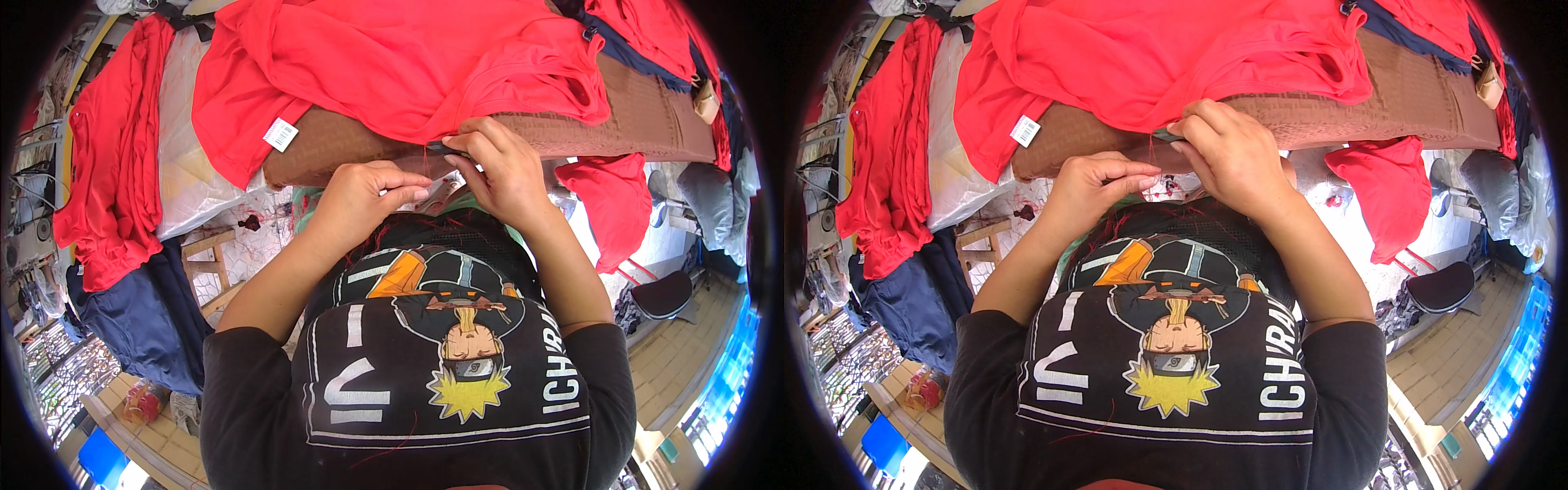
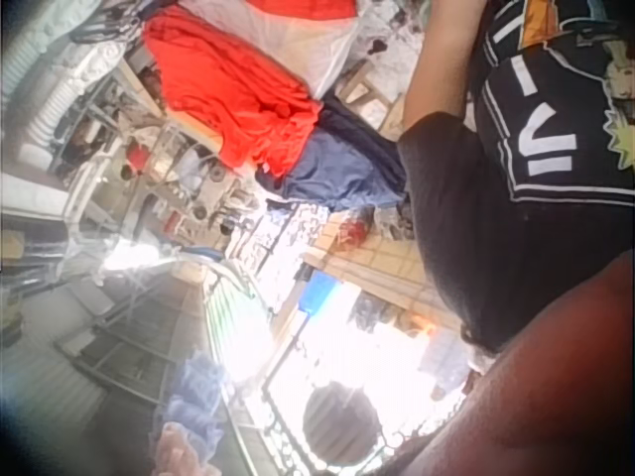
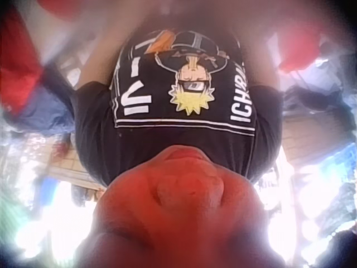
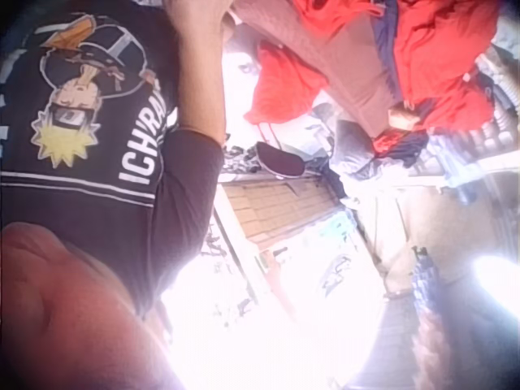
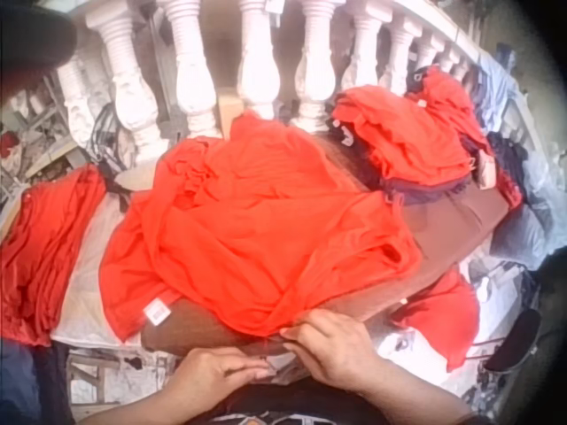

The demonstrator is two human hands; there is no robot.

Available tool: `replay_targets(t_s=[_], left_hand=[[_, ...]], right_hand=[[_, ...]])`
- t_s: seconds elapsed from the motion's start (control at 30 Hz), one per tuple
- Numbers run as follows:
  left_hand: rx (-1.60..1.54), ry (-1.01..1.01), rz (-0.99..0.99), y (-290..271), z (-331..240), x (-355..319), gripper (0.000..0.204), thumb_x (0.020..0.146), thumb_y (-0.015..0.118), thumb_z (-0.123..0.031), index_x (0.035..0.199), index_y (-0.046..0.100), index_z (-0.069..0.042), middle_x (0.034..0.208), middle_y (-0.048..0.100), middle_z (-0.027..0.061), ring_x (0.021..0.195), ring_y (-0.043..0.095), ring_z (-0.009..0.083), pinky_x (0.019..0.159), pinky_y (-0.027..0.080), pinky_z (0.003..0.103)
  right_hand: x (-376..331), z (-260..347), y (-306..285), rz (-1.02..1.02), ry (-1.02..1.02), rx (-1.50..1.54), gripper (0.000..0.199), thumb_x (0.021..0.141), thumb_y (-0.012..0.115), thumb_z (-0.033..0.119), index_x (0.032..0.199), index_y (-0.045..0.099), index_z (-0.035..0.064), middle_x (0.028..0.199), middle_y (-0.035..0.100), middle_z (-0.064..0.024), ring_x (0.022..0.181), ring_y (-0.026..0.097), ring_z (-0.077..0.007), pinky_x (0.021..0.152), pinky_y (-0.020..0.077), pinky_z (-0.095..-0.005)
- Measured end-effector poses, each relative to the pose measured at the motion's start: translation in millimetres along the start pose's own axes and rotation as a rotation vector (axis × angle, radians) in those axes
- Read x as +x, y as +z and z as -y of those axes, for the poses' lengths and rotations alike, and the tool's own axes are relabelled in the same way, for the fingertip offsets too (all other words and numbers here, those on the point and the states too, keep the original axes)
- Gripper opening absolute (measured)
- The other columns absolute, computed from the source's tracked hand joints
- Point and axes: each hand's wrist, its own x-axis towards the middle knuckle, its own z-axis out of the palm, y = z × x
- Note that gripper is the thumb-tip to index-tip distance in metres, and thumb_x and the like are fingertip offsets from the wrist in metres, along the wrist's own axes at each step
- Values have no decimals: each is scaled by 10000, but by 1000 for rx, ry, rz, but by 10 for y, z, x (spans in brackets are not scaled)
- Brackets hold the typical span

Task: The person trims excess threads from several red garments using a pair of shears, handling them one at a time and turning them over to access different seams.

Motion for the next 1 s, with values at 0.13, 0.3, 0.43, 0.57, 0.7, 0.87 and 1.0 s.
replay_targets(t_s=[0.13, 0.3, 0.43, 0.57, 0.7, 0.87, 1.0], left_hand=[[-51, -25, 58, 14, 30, -2, 180, 849, 697, -138, 1002, 737, -51, 847, 692, 91, 770, 645, 140, 710, 495, 260], [-59, -23, 77, 13, -4, -4, 178, 849, 701, -121, 1008, 737, -48, 838, 685, 70, 774, 629, 110, 705, 486, 244], [-60, -17, 77, 25, 12, -2, 175, 845, 704, -120, 1002, 739, -53, 832, 685, 70, 770, 630, 113, 707, 487, 248], [-43, -14, 99, 22, 32, 16, 190, 848, 701, -117, 1021, 731, -46, 847, 690, 66, 773, 631, 105, 716, 490, 241], [-188, -131, 87, 87, 39, 28, 208, 840, 711, -174, 999, 732, -42, 838, 720, 112, 732, 663, 113, 690, 509, 261], [-349, -141, 87, 161, 138, 56, 189, 851, 702, -160, 982, 730, -26, 825, 724, 85, 717, 642, 76, 676, 504, 240], [-291, -130, 86, 152, 123, 62, 175, 853, 699, -161, 966, 735, -33, 826, 725, 72, 721, 643, 78, 681, 504, 245]], right_hand=[[-3, -3, -2, 2, 8, 2, 165, 786, 677, 137, 926, 618, 73, 910, 599, -68, 800, 616, -282, 672, 496, -378], [-5, -4, 3, 2, 13, 9, 165, 782, 678, 134, 924, 620, 72, 908, 598, -69, 795, 615, -282, 669, 496, -378], [3, 5, 6, -6, 8, 14, 165, 780, 679, 128, 923, 621, 69, 907, 597, -71, 790, 614, -283, 666, 495, -379], [12, 11, 7, -11, 6, 18, 164, 777, 681, 125, 918, 622, 67, 907, 600, -73, 788, 615, -283, 662, 496, -377], [12, 13, 15, -21, 0, 27, 164, 773, 685, 120, 916, 623, 69, 908, 605, -74, 786, 619, -281, 658, 498, -373], [15, 8, 27, -33, -6, 27, 165, 774, 688, 122, 919, 625, 71, 905, 606, -72, 781, 620, -280, 655, 499, -371], [22, 18, 34, -41, -3, 28, 163, 779, 689, 124, 920, 627, 73, 902, 606, -67, 778, 619, -277, 652, 497, -368]])
